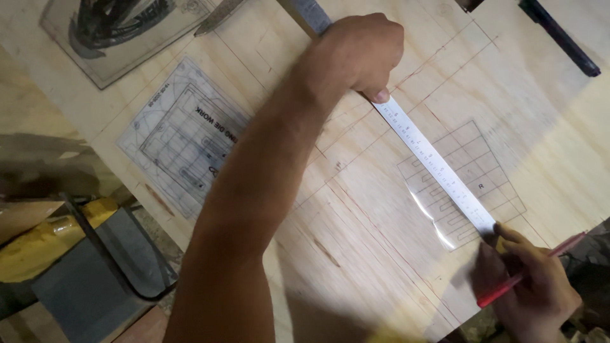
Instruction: The person marks lines on a piece of wood using a ruler and a pencil while referencing a template.
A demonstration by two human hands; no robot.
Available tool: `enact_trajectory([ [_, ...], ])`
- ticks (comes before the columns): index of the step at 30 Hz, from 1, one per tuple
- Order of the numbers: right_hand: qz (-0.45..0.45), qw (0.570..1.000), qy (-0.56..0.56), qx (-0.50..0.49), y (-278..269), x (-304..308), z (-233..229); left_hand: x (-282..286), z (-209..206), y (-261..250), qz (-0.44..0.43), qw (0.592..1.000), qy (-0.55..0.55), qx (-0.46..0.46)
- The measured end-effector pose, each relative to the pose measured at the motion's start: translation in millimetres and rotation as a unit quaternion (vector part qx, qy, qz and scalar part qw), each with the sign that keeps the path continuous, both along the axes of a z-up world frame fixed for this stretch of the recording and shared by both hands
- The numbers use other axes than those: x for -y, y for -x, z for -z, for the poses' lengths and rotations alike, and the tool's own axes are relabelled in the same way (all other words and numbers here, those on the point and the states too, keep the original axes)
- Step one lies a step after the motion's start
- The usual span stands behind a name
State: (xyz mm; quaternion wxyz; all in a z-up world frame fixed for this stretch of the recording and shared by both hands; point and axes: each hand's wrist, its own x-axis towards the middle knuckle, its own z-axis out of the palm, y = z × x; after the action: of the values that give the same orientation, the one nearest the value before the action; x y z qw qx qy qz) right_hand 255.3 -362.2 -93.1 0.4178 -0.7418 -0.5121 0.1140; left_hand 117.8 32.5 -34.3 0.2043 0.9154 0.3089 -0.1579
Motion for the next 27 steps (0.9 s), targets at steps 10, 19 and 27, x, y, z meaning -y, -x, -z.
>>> enact_trajectory([
  [10,-0.053,0.995,-0.010,-0.083,-3.2,-5.6,-0.6,3.7,7.6,7.1,0.004,0.999,-0.003,0.048],
  [19,-0.125,0.980,0.157,-0.016,-46.0,17.8,26.3,1.5,2.0,-0.9,-0.030,0.998,0.020,0.060],
  [27,-0.061,0.971,0.183,-0.138,-49.8,24.5,29.5,1.5,4.7,-1.7,-0.027,0.998,0.017,0.048],
])
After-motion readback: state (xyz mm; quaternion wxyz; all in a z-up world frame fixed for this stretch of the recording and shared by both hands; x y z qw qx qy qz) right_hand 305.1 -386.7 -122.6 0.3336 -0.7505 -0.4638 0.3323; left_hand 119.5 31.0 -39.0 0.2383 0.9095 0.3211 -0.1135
